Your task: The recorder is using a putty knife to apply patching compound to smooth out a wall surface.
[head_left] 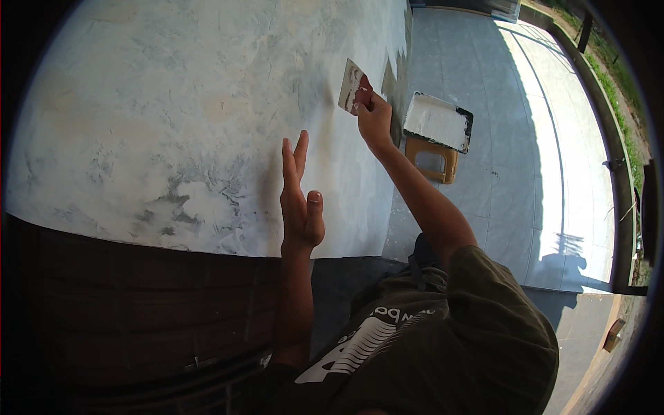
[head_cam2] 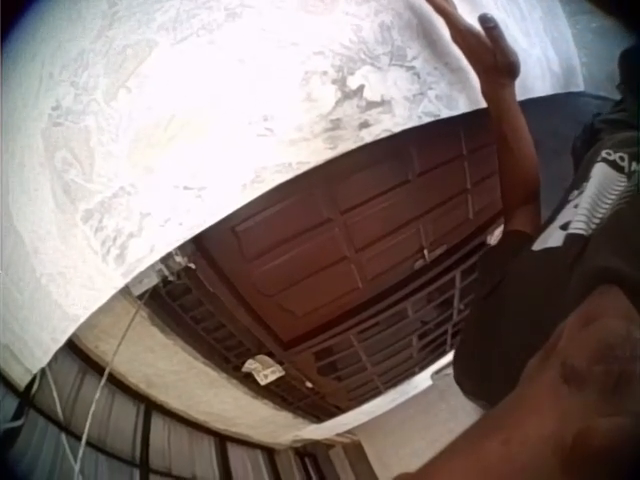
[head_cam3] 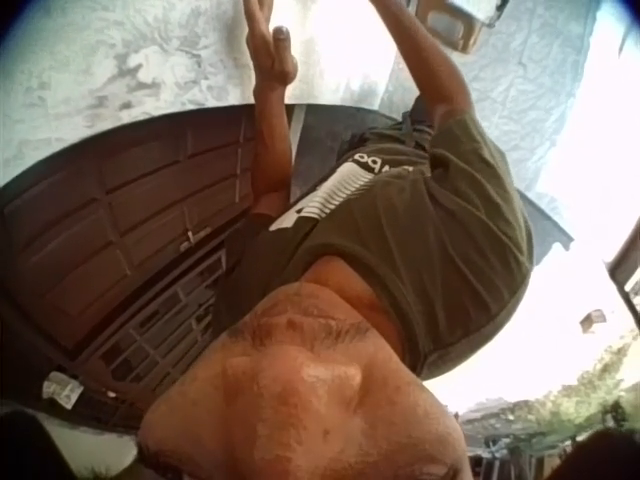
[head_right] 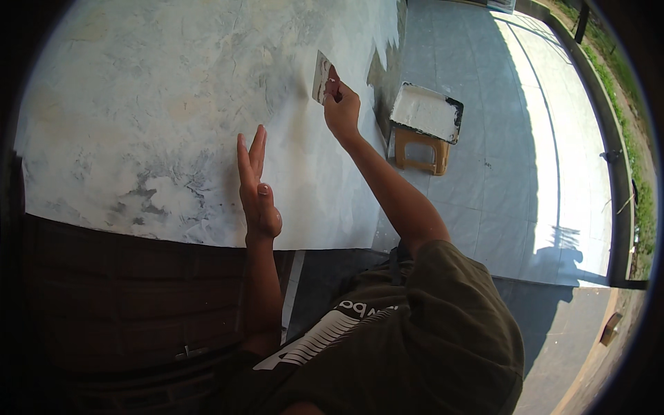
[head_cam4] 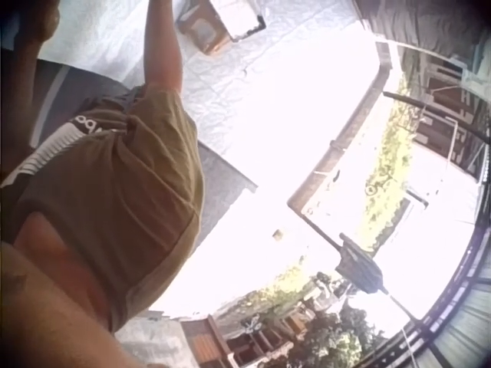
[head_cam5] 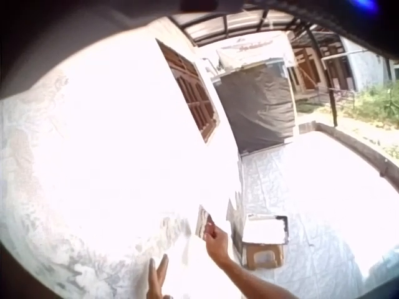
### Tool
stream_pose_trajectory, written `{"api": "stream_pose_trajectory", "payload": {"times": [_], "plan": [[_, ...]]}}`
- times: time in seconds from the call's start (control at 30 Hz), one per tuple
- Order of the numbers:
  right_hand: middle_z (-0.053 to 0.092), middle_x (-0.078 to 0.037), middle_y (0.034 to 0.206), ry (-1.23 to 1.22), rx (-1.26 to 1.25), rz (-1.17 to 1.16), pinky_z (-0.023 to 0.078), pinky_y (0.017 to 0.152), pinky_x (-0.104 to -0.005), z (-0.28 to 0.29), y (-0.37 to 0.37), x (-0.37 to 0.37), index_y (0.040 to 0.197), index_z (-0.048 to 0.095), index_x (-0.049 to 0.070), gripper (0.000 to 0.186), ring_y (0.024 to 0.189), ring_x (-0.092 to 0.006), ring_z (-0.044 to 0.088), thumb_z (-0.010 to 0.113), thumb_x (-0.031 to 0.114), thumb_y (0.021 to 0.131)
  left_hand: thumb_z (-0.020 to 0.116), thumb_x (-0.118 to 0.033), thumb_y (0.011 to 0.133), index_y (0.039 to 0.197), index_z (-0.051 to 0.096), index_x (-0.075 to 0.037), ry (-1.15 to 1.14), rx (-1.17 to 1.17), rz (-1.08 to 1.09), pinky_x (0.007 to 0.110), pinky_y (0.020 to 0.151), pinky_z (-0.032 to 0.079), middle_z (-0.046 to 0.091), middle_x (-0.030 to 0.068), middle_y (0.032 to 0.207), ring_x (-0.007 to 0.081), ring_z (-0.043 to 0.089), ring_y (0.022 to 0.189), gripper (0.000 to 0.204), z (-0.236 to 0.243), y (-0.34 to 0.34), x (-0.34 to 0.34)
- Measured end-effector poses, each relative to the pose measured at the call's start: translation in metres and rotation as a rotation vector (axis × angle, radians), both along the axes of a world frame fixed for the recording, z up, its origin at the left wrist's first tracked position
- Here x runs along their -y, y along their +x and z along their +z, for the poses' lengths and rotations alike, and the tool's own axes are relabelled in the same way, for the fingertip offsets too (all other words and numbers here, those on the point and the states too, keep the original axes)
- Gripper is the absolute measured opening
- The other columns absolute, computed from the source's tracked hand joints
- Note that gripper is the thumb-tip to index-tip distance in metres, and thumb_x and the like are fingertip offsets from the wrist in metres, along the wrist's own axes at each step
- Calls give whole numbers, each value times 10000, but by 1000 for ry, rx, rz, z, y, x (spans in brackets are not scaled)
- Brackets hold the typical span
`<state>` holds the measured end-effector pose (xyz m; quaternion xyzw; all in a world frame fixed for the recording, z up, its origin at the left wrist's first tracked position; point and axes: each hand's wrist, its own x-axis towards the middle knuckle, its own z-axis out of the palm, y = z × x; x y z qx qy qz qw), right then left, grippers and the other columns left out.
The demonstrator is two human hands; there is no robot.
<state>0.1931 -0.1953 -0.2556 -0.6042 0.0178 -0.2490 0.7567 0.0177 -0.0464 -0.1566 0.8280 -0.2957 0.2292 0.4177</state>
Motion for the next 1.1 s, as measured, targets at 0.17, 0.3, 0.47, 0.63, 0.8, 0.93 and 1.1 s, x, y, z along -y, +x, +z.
{"api": "stream_pose_trajectory", "payload": {"times": [0.17,0.3,0.47,0.63,0.8,0.93,1.1], "plan": [[677,-229,1165,-217,268,-242,510,909,-291,30,19,-32,1332,567,-18,481,1077,-255,683,469,-101,869,256,-634,981,1547,25,27,4,-28,-12,480,1171,238,333,282,1535,437,342,1420,901,-9,-3,-1],[509,-248,1406,-329,322,-150,435,1072,-354,18,-14,-76,1358,530,-26,590,1325,-377,478,533,-153,783,255,-685,965,1555,38,1,-36,-104,-25,517,1181,206,320,297,1532,418,314,1439,931,-15,-7,2],[546,-238,1373,-220,294,175,511,979,-362,-3,-120,-75,1320,559,-34,592,1245,-353,570,487,-154,745,258,-630,987,1549,40,25,-35,-21,-60,502,1167,236,346,321,1510,437,360,1410,890,-14,-7,-5],[706,-108,951,275,-103,180,519,715,-267,-14,-73,-19,1041,660,-78,301,808,-119,644,513,-129,783,248,-621,991,1550,41,21,-29,-28,-62,495,1172,229,352,312,1510,440,360,1409,876,-16,-9,4],[614,-244,694,-198,-264,15,485,611,-403,40,8,-18,773,620,-71,126,652,-336,640,510,-20,742,230,-624,990,1550,31,23,-20,-36,-30,494,1167,240,348,321,1508,447,362,1405,878,-15,-19,7],[589,-328,1192,-384,215,4,515,871,-454,55,-70,-76,1246,542,-82,483,1053,-478,589,510,-95,765,232,-623,988,1548,30,29,-38,-20,21,508,1165,237,342,337,1503,456,361,1403,883,-13,-28,-8],[663,-207,1216,-344,288,167,544,906,-368,-26,-171,-51,1337,567,16,487,1119,-317,662,542,-120,869,265,-615,988,1547,23,35,-42,19,-24,519,1158,248,334,350,1500,463,363,1399,890,-8,-18,-2]]}}
